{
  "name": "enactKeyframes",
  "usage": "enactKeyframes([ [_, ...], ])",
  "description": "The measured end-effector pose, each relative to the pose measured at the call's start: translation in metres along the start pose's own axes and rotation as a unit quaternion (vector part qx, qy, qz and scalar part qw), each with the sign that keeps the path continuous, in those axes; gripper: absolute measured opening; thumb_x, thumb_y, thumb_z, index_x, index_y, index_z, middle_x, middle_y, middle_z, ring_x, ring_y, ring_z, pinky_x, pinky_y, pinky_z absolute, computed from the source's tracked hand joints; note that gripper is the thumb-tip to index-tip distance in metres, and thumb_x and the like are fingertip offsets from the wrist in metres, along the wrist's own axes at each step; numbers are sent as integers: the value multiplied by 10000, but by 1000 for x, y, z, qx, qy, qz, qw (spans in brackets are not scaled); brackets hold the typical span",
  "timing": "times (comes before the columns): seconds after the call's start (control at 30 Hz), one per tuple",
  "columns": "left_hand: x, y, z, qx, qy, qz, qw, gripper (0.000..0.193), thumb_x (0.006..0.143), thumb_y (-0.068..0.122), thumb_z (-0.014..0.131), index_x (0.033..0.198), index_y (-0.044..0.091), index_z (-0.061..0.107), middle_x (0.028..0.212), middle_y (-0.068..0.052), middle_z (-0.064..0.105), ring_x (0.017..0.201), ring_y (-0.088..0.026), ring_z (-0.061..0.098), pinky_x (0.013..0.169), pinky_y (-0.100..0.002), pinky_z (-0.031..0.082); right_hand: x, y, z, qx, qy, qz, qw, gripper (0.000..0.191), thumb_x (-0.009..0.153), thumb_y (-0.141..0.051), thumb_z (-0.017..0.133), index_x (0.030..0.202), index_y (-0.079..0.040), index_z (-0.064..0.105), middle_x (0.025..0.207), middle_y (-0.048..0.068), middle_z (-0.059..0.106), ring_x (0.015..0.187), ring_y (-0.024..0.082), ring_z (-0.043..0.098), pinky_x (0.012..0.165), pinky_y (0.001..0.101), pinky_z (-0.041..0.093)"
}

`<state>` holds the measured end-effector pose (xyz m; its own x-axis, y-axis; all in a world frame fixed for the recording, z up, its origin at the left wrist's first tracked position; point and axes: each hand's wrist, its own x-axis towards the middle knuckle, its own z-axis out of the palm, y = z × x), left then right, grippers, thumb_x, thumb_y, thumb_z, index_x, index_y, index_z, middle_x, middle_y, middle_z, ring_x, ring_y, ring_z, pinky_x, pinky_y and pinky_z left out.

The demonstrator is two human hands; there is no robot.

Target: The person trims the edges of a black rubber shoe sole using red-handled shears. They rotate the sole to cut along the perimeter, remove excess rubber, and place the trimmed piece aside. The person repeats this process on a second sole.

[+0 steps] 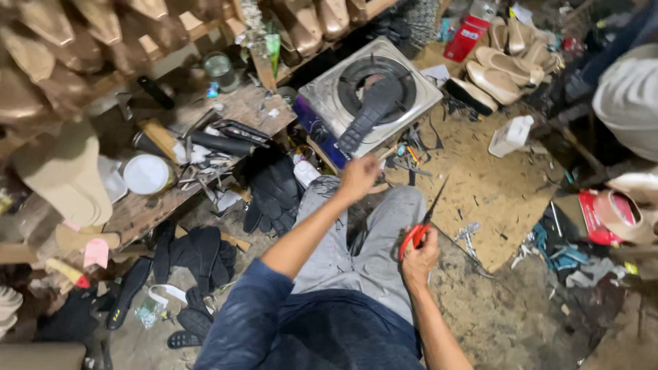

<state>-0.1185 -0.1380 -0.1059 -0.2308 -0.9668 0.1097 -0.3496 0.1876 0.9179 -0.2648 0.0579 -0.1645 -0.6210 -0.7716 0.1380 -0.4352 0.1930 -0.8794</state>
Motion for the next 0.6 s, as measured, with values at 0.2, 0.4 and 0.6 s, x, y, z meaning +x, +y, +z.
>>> enactKeyframes([
  [0.2, 77, 39, -31, 265, 130, 39, 955, 650, 736, 260, 851, 1287, 20, 603, 1262, -192, 557, 1214, -385, 499, 1011, -500, 438, 5, -5, 6, 22, -14, -12, 1000, 196, 922, -170, 751, 982, -54, 603, 694, 20, 591, 602, 92, 516, 567, 297, 445],
  [0.4, 100, 31, -25, 333, 51, -4, 941, 602, 824, 305, 796, 1306, 6, 596, 1241, -166, 590, 1212, -350, 531, 988, -500, 468, 10, -3, 0, 5, 4, 14, 1000, 218, 905, -171, 771, 981, -48, 608, 690, 18, 595, 611, 94, 523, 581, 293, 450],
  [0.6, 96, 24, -43, -235, 31, -67, 969, 368, 1065, 248, 524, 1281, -30, 629, 1077, -165, 756, 947, -228, 726, 870, -387, 580, 22, 3, -13, 28, 2, 27, 999, 171, 934, -152, 726, 1009, -42, 618, 741, 0, 585, 653, 89, 518, 593, 280, 442],
])
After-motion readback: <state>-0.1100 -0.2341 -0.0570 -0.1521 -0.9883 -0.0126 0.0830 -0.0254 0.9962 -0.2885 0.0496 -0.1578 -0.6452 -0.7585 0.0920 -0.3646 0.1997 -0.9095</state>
